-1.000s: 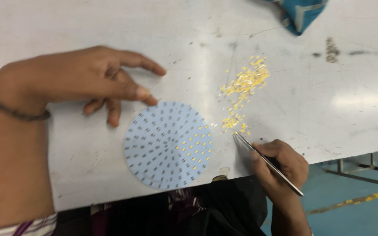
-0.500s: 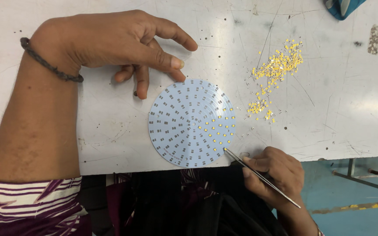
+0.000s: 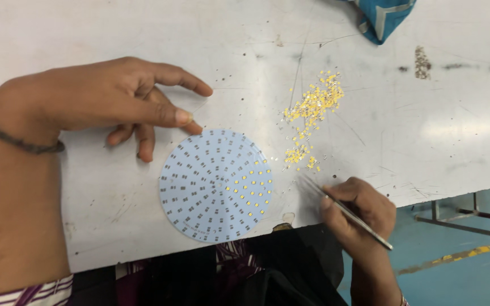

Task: The person uses tweezers to pick up small yellow LED components from a pile on the table and places them one by one into designated spots on a circular LED board. The person repeats this process for multiple boards, occasionally adjusting the board's position.

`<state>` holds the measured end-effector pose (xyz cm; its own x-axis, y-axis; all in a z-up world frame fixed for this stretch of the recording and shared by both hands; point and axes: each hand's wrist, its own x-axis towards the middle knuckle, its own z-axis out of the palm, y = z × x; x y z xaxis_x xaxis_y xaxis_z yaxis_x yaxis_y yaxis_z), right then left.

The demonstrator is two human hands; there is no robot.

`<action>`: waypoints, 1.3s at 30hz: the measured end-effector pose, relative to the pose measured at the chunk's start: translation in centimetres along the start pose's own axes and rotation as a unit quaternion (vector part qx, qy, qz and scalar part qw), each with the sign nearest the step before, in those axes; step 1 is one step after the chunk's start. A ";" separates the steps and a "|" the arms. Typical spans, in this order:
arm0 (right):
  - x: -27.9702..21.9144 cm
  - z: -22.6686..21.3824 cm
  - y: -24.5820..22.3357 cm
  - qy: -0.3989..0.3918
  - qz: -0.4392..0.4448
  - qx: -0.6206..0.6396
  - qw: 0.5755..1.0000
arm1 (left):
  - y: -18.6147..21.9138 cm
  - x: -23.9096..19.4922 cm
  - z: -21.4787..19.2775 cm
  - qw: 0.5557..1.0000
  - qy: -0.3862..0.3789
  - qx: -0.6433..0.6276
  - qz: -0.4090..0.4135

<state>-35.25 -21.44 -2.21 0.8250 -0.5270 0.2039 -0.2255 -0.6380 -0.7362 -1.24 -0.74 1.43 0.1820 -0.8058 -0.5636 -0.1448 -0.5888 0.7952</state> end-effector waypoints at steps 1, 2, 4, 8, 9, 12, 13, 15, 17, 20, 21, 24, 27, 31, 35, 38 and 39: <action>0.2 -0.1 0.2 -0.001 -0.006 -0.008 1.000 | 0.0 0.0 0.0 1.000 0.006 0.003 -0.016; 0.3 -0.2 0.4 -0.002 -0.011 -0.016 1.000 | 0.0 0.0 0.0 1.000 0.009 0.003 -0.026; 0.5 -0.1 0.6 -0.003 -0.028 -0.020 0.999 | 0.0 0.0 0.0 1.000 0.008 -0.003 -0.026; 0.7 0.2 0.7 -0.002 -0.068 -0.008 0.998 | 0.0 0.1 0.0 1.000 -0.001 -0.012 -0.011; 0.7 0.3 0.7 -0.003 -0.078 -0.004 0.997 | 0.0 0.1 0.0 1.000 0.000 -0.009 -0.015; 0.9 0.3 0.6 -0.005 -0.063 -0.032 0.997 | 0.0 0.1 -0.1 1.000 0.002 -0.004 -0.022; 0.9 0.3 0.6 -0.008 -0.065 -0.032 0.997 | 0.0 0.1 0.0 1.000 0.002 -0.004 -0.023; 1.0 0.2 0.5 -0.014 -0.068 -0.032 0.997 | 0.0 0.1 0.0 1.000 0.001 -0.007 -0.017; 1.0 0.2 0.4 -0.022 -0.064 -0.035 0.997 | 0.0 0.1 0.0 1.000 0.000 -0.007 -0.013; 1.0 0.1 0.4 -0.022 -0.066 -0.014 0.997 | 0.1 0.0 0.0 1.000 0.003 -0.004 -0.011; 1.0 0.1 0.4 -0.021 -0.068 -0.003 0.997 | 0.0 -0.1 0.1 1.000 0.006 -0.003 -0.015; 0.9 0.2 0.5 -0.020 -0.096 0.000 0.995 | 0.0 0.0 0.1 1.000 0.010 0.005 -0.024; 1.0 0.1 0.5 -0.031 -0.100 -0.034 0.994 | 0.0 0.0 0.1 1.000 0.007 0.005 -0.012; 0.1 0.4 -0.4 -0.016 -0.113 -0.009 0.993 | -0.3 -0.2 -0.3 0.998 -0.018 -0.006 0.061; -2.6 1.6 -2.2 -0.040 -0.199 0.004 0.979 | -1.1 -0.4 -0.2 0.996 -0.013 -0.017 0.089; -3.9 3.0 -2.7 -0.042 -0.218 0.013 0.975 | -1.3 -0.7 0.0 0.996 -0.001 -0.014 0.088; -4.1 3.4 -2.7 -0.035 -0.217 0.017 0.975 | -1.2 -0.7 0.0 0.996 0.004 -0.008 0.087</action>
<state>-36.25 -15.64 -3.25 0.8731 -0.1711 0.4565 0.1683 -0.7731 -0.6116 -1.16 0.56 0.91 0.1632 -0.8951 -0.4148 -0.1598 -0.4389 0.8842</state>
